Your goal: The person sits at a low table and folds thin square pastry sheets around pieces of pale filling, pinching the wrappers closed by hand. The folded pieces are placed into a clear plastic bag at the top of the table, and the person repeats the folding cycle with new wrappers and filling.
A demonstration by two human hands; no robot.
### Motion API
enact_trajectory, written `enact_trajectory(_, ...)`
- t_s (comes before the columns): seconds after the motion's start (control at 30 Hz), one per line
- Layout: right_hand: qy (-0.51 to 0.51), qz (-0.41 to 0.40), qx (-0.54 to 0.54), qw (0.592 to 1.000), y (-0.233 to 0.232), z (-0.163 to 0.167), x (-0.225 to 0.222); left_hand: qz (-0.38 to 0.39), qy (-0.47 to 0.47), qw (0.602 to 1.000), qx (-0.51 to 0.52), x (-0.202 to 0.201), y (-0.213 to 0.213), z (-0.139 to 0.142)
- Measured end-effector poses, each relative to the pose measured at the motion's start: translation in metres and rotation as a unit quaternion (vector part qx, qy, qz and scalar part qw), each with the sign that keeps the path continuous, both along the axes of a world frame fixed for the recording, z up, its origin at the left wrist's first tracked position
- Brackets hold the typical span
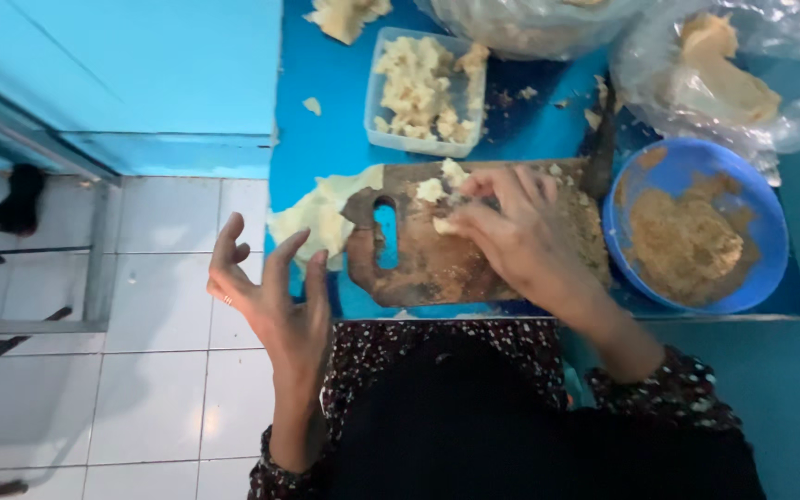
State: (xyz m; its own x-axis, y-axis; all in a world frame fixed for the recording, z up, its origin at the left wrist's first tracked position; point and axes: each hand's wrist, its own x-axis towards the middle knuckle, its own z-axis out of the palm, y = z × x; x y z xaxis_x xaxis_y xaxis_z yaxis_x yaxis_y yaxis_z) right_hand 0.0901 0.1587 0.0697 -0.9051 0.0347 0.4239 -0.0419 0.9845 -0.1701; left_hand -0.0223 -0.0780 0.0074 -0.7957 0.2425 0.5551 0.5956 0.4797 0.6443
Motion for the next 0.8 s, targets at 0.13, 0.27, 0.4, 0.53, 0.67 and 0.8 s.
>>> enact_trajectory(0.13, -0.070, 0.114, -0.007, 0.991, 0.020, 0.019, 0.006, 0.012, -0.004, 1.000, -0.013, -0.026, -0.014, -0.003)
enact_trajectory(0.27, -0.088, 0.055, -0.135, 0.985, 0.044, 0.051, 0.001, -0.020, 0.004, 0.993, -0.117, -0.049, -0.013, -0.002)
enact_trajectory(0.4, 0.108, -0.093, -0.110, 0.984, 0.070, 0.091, -0.018, -0.048, -0.009, 0.989, -0.137, -0.052, -0.001, 0.002)
enact_trajectory(0.53, 0.199, -0.157, 0.029, 0.967, 0.089, 0.110, -0.062, -0.099, 0.003, 0.994, -0.055, -0.051, -0.001, 0.006)
enact_trajectory(0.67, 0.223, -0.067, 0.081, 0.969, 0.072, 0.104, -0.063, -0.118, -0.189, 0.962, 0.156, -0.045, -0.001, 0.007)
enact_trajectory(0.8, -0.013, -0.007, -0.222, 0.975, 0.018, 0.069, -0.055, -0.225, -0.328, 0.839, 0.370, -0.046, 0.004, 0.013)
